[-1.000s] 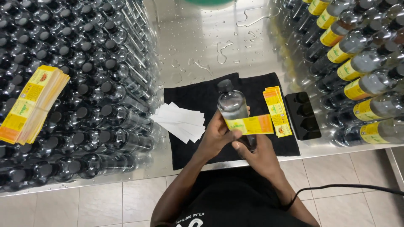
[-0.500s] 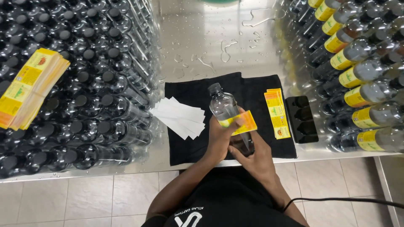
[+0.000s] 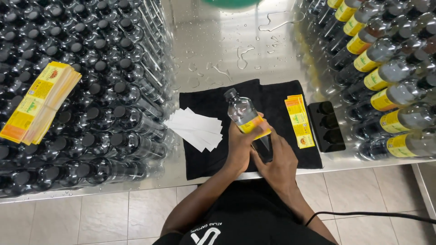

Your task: The person repeatedly picks up clear plastic bottles from a stack, peels a yellow label from a sheet, and wraps it around the bottle. They smooth the label onto the bottle and place it into a black plastic tray. This process is repeated for multiple bottles.

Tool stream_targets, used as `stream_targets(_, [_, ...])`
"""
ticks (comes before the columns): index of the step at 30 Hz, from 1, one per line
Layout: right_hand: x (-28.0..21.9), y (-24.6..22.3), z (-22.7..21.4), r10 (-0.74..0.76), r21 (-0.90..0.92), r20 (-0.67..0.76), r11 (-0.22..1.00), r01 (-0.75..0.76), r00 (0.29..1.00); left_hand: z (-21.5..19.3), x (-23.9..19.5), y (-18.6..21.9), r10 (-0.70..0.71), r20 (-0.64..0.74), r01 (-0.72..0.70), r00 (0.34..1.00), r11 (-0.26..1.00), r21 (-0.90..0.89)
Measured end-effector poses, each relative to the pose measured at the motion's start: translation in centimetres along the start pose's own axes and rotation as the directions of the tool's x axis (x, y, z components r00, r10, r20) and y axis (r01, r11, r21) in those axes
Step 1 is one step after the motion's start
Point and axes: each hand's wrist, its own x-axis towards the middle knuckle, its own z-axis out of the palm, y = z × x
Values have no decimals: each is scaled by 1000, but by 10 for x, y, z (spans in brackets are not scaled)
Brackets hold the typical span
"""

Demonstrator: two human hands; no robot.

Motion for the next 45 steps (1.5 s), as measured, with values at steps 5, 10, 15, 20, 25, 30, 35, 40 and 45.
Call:
stream_targets(5, [-1,-3,-2,-18,-155,3,988,18,1000,3,6,-2,27,-26,-30,999,995,-99])
stream_targets(10, [-1,-2,-9,39,-28,-34,999,-40,999,-15,10,-22,95,215,-59,972,984,-166])
stream_targets(15, [-6,3,-9,141,98,40,985,-145,989,-34,20,-44,100,328,-65,939,991,-116])
stream_targets(20, [17,-3,-29,216,360,143,898,-254,966,-39,23,-49,131,252,-119,959,991,-62])
stream_targets(25, [50,-7,-46,265,416,69,868,-269,962,-29,11,-44,137,275,-147,952,989,18])
stream_targets(30, [54,-9,-39,343,592,168,714,-373,924,-27,2,-35,117,260,-147,958,984,99])
stream_targets(35, [47,-9,-31,346,521,86,784,-339,934,-20,-5,-26,184,156,-208,970,966,153])
stream_targets(40, [43,-11,-27,338,460,74,823,-333,938,-14,-9,-21,192,113,-213,975,952,220])
stream_targets(45, [38,-6,-22,309,429,71,849,-309,948,-20,-6,-26,152,83,-168,985,960,224])
